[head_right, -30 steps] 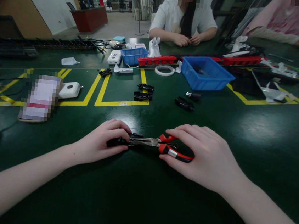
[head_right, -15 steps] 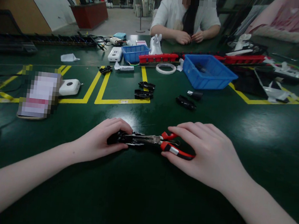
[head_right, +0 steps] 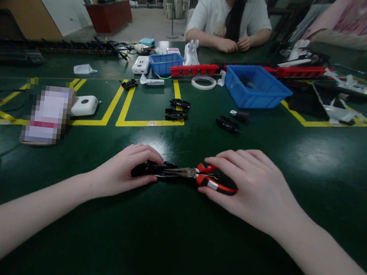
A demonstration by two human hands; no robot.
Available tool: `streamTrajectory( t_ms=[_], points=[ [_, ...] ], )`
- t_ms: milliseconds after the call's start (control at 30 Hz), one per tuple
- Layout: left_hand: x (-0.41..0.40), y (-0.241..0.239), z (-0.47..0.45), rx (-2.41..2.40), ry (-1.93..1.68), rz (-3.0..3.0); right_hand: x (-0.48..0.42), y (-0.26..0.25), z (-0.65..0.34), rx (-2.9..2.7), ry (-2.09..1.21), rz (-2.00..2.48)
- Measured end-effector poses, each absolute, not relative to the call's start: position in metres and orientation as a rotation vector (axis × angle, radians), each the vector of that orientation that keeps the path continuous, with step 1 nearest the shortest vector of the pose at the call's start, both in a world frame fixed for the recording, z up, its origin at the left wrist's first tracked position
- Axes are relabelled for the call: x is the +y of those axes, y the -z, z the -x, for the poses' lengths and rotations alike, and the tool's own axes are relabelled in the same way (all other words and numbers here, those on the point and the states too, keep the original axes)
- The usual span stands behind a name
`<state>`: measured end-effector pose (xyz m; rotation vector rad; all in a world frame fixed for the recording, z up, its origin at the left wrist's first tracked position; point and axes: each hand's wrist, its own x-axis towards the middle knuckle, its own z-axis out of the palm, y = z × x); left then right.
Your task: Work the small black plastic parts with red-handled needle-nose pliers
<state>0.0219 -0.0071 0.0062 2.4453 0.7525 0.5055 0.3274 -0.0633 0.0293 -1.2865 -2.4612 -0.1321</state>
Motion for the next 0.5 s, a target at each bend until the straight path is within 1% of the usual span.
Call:
streamTrajectory(
  t_ms=[200, 367, 500],
  points=[
    [-0.0064, -0.0051, -0.0217, 0.743, -0.511, -2.463, -0.0639, -0.0312, -0.3304, -2.435, 0.208, 1.277],
    [-0.0087, -0.0087, -0.0214, 0.753, -0.479, -2.463, -0.0660, -0.0300, -0.3266, -2.383, 0.137, 1.355],
    [-0.0099, -0.0092, -0.0214, 0.744, -0.489, -2.443, -0.0665, -0.0261, -0.3221, -2.334, 0.167, 1.342]
  ],
)
